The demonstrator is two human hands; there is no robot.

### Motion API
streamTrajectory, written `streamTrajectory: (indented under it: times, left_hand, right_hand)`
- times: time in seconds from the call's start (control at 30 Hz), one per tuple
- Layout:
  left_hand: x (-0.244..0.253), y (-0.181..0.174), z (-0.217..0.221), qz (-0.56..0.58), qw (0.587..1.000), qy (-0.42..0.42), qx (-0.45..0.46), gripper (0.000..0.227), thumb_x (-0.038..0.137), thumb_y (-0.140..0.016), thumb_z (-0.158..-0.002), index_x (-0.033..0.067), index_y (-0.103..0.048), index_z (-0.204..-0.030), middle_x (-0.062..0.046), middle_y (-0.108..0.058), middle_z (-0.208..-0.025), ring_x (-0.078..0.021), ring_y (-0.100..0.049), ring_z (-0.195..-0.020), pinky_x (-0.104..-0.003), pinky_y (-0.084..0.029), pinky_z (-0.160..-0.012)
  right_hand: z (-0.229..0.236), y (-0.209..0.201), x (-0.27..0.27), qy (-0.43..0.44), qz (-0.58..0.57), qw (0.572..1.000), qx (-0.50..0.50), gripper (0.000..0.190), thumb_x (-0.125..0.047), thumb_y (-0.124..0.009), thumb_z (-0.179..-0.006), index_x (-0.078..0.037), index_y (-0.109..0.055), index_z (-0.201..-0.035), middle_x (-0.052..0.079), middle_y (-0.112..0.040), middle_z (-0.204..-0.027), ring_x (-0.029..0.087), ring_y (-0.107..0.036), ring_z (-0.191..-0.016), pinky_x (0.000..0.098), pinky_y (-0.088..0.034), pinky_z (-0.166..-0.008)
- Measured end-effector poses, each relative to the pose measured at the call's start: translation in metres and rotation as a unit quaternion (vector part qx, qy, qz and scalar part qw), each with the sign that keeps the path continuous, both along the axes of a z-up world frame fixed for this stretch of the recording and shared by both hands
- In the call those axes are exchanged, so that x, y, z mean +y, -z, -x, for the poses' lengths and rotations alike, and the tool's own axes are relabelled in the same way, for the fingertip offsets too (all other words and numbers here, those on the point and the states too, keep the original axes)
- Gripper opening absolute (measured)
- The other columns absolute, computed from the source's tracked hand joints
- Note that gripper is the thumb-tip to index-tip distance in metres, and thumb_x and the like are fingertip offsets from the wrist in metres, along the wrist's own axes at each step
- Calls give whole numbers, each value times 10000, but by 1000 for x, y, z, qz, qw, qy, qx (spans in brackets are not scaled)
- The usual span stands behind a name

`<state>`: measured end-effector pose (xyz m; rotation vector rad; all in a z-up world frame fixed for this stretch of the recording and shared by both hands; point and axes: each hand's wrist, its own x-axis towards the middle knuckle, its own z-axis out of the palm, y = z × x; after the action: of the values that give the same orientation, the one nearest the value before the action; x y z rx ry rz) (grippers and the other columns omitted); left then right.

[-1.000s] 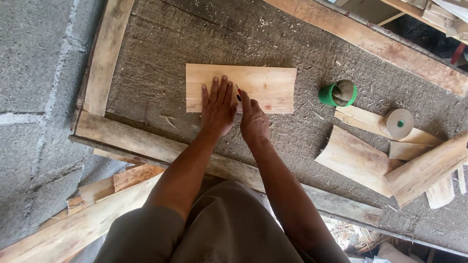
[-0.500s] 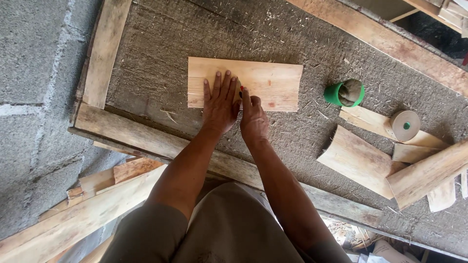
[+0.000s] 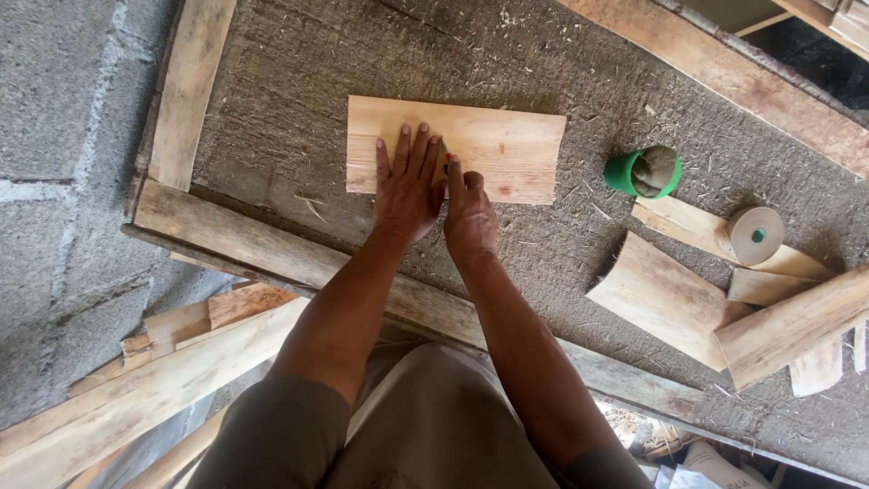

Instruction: Measure and mark wood pieces, then cut them using a utility knife.

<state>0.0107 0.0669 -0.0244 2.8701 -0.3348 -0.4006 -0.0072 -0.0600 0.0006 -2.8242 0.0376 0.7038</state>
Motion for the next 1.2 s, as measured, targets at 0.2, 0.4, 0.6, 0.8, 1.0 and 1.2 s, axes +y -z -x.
streamTrajectory:
  times: [0.2,0.4,0.6,0.8,1.0,1.2]
  left_hand:
    - [-1,5,0,4,1000,-4,-13,689,445,-328,-1082,100,-194,-1663,-116,-43,-1741,-315,49,-1597,-586,102,-1246]
    - [1,-1,4,22,999,-8,-35,715,454,-408,-1067,93,-246,-1662,-112,-70,-1747,-320,20,-1607,-607,72,-1259]
    - [1,-2,5,9,999,-8,-45,725,445,-436,-1048,87,-264,-1655,-107,-77,-1744,-321,12,-1604,-610,64,-1257]
    - [2,1,5,10,999,-7,-47,716,448,-415,-1052,96,-278,-1660,-100,-78,-1752,-318,17,-1608,-608,68,-1261]
    - [2,6,7,5,997,2,-79,653,470,-378,-1076,199,-300,-1665,-107,-51,-1754,-328,34,-1606,-620,85,-1251]
    - [2,-2,4,44,998,-6,-45,725,584,-368,-1056,182,-312,-1657,-111,-27,-1746,-324,56,-1599,-635,108,-1235]
  right_hand:
    - [-4,9,-5,-28,16,999,-2,871,136,-563,-892,-159,-193,-1623,223,-526,-1310,257,-678,-937,295,-645,-694]
    - [-5,-14,-8,-32,24,998,47,868,134,-571,-902,-161,-205,-1632,209,-583,-1267,238,-673,-884,311,-630,-648]
    - [-4,-24,-13,-21,0,999,35,913,145,-604,-836,-168,-240,-1612,182,-639,-1200,235,-674,-839,325,-614,-625]
    - [4,-28,-22,3,-18,999,37,864,150,-579,-863,-200,-300,-1602,165,-668,-1163,239,-688,-823,344,-602,-623]
    - [19,-21,-32,4,-40,999,4,846,164,-564,-844,-202,-350,-1577,165,-693,-1162,232,-689,-819,339,-598,-626]
    - [28,-33,-36,20,-42,999,23,824,203,-499,-874,-228,-395,-1569,155,-710,-1144,219,-688,-757,307,-591,-547]
